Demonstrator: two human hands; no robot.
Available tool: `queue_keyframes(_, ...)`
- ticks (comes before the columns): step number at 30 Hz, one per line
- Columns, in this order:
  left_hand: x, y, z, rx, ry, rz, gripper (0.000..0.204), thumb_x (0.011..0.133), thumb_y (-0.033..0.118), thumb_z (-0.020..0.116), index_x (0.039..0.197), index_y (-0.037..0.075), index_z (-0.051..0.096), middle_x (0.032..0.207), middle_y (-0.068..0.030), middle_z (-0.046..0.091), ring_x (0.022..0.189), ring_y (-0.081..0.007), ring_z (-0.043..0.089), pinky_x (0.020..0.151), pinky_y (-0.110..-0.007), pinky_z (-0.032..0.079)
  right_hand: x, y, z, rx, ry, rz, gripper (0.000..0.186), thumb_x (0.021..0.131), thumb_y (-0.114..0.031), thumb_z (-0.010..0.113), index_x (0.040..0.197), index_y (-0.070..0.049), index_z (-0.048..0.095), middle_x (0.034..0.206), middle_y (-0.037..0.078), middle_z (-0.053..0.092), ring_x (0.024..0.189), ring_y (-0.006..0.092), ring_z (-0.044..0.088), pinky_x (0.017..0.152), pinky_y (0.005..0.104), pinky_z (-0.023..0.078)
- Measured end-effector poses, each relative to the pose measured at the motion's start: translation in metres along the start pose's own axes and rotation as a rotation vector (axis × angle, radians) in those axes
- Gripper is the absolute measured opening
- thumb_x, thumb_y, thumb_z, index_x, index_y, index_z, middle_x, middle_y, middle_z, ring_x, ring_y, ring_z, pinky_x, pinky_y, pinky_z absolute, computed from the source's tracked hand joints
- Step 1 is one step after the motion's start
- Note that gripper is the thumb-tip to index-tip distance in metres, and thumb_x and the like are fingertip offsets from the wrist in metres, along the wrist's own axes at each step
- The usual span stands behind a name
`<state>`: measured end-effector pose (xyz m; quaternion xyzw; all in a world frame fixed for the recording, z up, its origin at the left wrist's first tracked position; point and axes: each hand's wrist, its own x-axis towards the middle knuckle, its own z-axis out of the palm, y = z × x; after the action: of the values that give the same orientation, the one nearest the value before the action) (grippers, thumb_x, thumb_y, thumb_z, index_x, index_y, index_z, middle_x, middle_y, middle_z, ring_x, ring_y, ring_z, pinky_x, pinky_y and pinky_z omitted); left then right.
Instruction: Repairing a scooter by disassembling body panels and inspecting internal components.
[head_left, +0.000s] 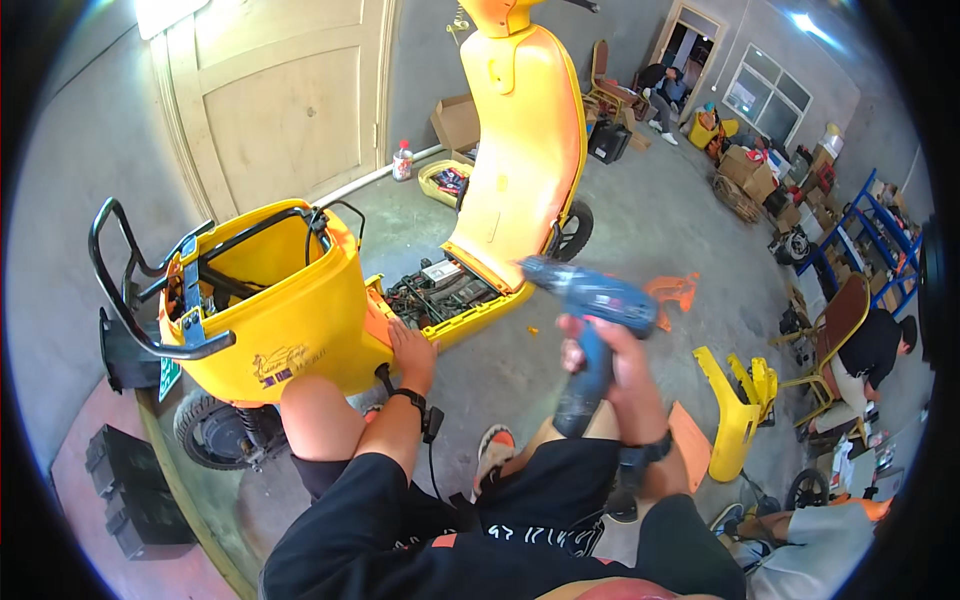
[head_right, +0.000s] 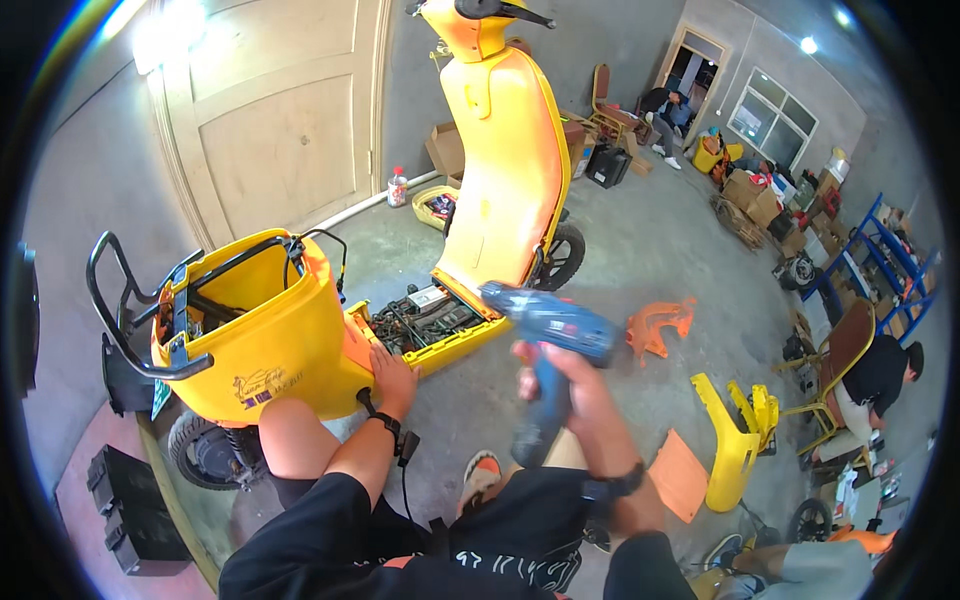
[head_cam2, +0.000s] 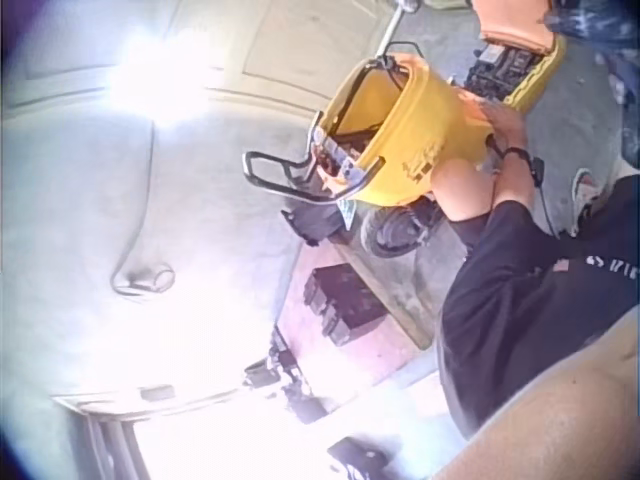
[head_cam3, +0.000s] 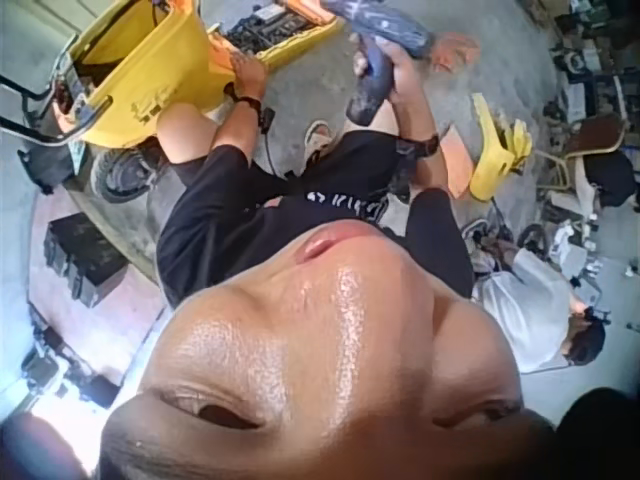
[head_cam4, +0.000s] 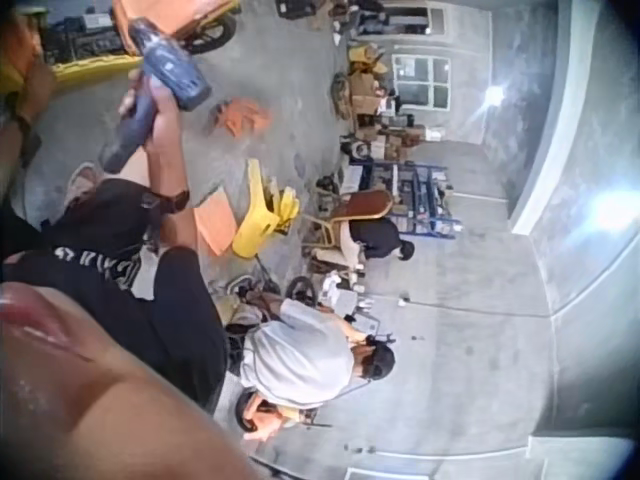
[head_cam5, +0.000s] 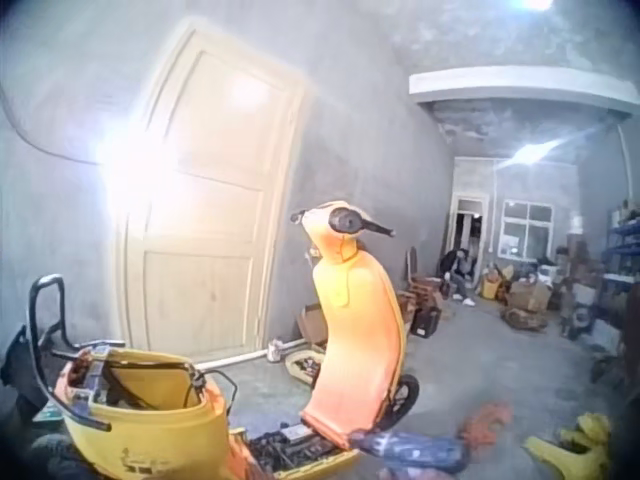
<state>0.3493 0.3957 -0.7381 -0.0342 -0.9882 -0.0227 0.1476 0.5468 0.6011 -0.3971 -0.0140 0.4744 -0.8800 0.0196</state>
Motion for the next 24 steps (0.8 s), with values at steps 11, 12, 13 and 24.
queue_keyframes(11, -0.002, -0.006, -0.014, -0.143, -0.179, -0.019, 0.07, 0.079, 0.053, 0.064, 0.116, -0.005, 0.058, 0.145, -0.0324, 0.03, 0.139, -0.0402, 0.023, 0.115, -0.048, 0.011, 0.153, 0.143, -0.075, 0.122, 0.148, 0.415, 0.033, 0.087, -0.029, 0.059, 0.095, 0.004, 0.055, 0.079, 0.011, 0.062, 0.063, 0.0196, 0.061, 0.06, 0.0351, 0.054)
queue_keyframes(12, -0.001, -0.008, -0.008, -0.144, -0.121, -0.015, 0.071, 0.077, 0.052, 0.066, 0.118, -0.005, 0.057, 0.146, -0.0314, 0.029, 0.14, -0.0399, 0.022, 0.116, -0.047, 0.012, 0.161, 0.144, -0.074, 0.113, 0.167, 0.462, 0.034, 0.086, -0.028, 0.059, 0.095, 0.005, 0.054, 0.079, 0.011, 0.062, 0.062, 0.0201, 0.061, 0.06, 0.0353, 0.054)
queue_keyframes(13, 0.003, -0.003, -0.011, -0.198, 0.005, -0.039, 0.07, 0.077, 0.051, 0.067, 0.117, -0.005, 0.059, 0.143, -0.0307, 0.034, 0.138, -0.0401, 0.026, 0.116, -0.047, 0.013, 0.17, 0.14, -0.079, 0.154, 0.14, 0.524, 0.035, 0.085, -0.028, 0.06, 0.095, 0.005, 0.054, 0.077, 0.011, 0.061, 0.062, 0.0206, 0.061, 0.06, 0.0354, 0.054)
queue_keyframes(24, 0.005, -0.008, -0.007, -0.182, 0.029, 0.046, 0.065, 0.077, 0.051, 0.067, 0.107, -0.006, 0.059, 0.141, -0.0351, 0.035, 0.138, -0.0431, 0.024, 0.115, -0.049, 0.01, 0.198, 0.154, -0.052, -0.155, 0.079, 0.653, 0.034, 0.083, -0.029, 0.065, 0.09, 0.003, 0.059, 0.074, 0.01, 0.064, 0.058, 0.0177, 0.063, 0.054, 0.0306, 0.057)
